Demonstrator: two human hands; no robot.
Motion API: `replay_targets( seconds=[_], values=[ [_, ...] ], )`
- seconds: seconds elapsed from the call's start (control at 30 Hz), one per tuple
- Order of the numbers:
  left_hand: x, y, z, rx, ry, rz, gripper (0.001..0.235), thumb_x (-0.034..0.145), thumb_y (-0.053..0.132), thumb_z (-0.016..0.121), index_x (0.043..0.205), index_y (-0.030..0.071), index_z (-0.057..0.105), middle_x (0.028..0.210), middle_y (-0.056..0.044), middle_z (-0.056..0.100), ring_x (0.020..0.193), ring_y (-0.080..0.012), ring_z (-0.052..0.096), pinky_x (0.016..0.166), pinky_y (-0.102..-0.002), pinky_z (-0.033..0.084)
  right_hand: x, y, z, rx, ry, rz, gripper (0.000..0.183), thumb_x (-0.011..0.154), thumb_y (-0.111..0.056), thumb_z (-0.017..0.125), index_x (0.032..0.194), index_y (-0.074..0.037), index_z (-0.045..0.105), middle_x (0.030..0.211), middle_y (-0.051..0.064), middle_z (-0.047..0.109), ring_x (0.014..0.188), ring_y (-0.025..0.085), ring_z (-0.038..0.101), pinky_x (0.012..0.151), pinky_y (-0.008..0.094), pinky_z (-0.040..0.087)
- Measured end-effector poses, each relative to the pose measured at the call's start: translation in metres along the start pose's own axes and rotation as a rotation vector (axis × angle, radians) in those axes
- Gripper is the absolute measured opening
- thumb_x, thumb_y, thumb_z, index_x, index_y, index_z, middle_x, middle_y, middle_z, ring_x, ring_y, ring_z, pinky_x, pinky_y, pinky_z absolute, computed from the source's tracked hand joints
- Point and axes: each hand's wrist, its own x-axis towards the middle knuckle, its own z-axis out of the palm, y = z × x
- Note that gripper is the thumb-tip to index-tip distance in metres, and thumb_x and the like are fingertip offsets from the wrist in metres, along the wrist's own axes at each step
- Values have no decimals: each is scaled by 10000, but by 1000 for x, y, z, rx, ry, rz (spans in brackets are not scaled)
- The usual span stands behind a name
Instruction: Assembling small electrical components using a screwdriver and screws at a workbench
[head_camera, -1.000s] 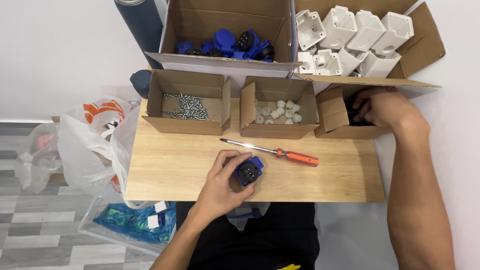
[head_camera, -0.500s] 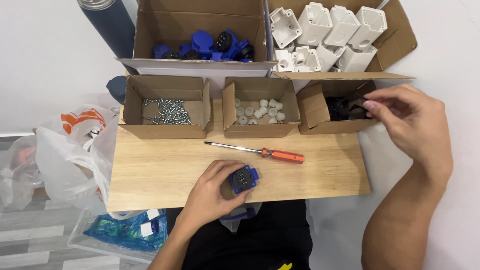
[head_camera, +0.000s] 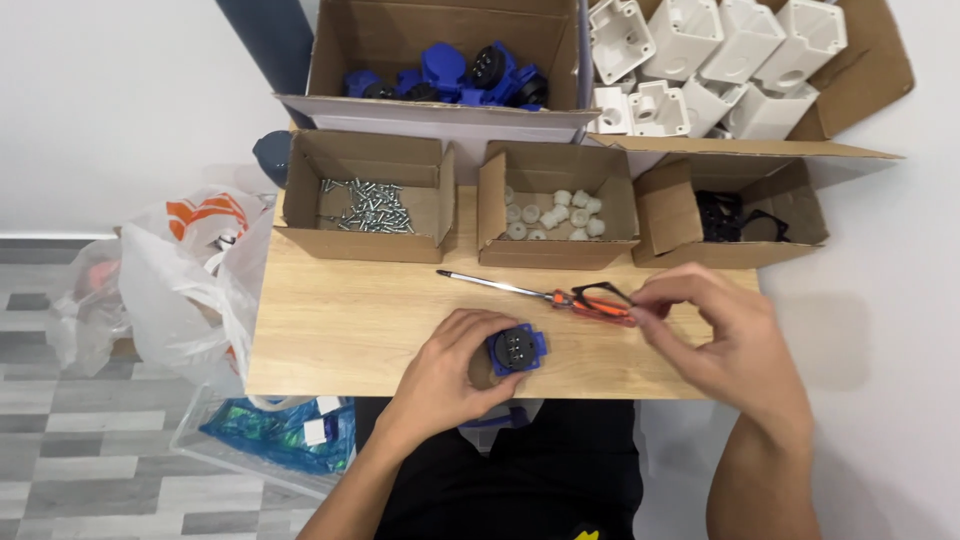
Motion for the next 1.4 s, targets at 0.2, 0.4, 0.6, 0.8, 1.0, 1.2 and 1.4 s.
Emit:
replay_targets(
  seconds=[0.2, 0.4, 0.6, 0.8, 1.0, 1.2, 1.4],
  values=[
    [2, 1, 4, -1, 50, -17, 574, 777, 204, 936, 1281, 24, 728, 1172, -161, 773, 1171, -395, 734, 1018, -527, 608, -6, 5, 37, -45, 76, -81, 196, 837, 31, 865, 988, -92, 842, 904, 73, 820, 761, 249, 800, 777, 365, 661],
    [-4, -5, 11, 130, 112, 6, 700, 714, 381, 1002, 1236, 17, 711, 1037, -159, 715, 1054, -388, 723, 960, -526, 623, -20, 14, 76, -256, 132, -232, 266, 846, 35, 871, 1072, -99, 831, 1005, 89, 814, 855, 301, 807, 782, 417, 678],
    [-1, 1, 1, 151, -153, -110, 1109, 731, 569, 927, 1573, 46, 428, 1552, -176, 584, 1348, -372, 580, 1137, -500, 441, -38, 9, 89, -294, 75, -366, 203, 988, 22, 796, 1178, -16, 733, 1104, 160, 711, 937, 302, 726, 859, 408, 609],
    [-4, -6, 6, 169, -116, -28, 779, 878, 364, 843, 1519, 65, 518, 1395, -150, 682, 1282, -328, 621, 1086, -459, 474, -50, 4, 99, -258, 99, -374, 157, 970, 31, 799, 1111, -6, 741, 1059, 155, 737, 923, 315, 729, 851, 413, 623],
    [-7, -10, 9, 228, -109, -24, 793, 890, 439, 843, 1530, 92, 528, 1373, -120, 675, 1245, -322, 618, 1052, -450, 468, -60, 6, 108, -272, 117, -377, 189, 977, 38, 787, 1137, -42, 727, 1074, 124, 735, 923, 290, 732, 852, 397, 615],
    [-9, -15, 13, 239, -83, 6, 773, 883, 437, 865, 1481, 56, 558, 1345, -134, 685, 1242, -321, 625, 1050, -452, 486, -67, 14, 109, -257, 85, -365, 166, 1024, 34, 689, 1165, -37, 738, 1117, 133, 741, 1000, 315, 737, 895, 424, 615],
    [-9, -14, 12, 237, -79, 16, 766, 892, 437, 865, 1481, 57, 557, 1379, -117, 687, 1239, -311, 626, 1049, -453, 489, -67, 14, 107, -187, 49, -341, 137, 1036, 14, 669, 1150, -17, 739, 1157, 145, 740, 1068, 333, 761, 968, 435, 642]
  ],
)
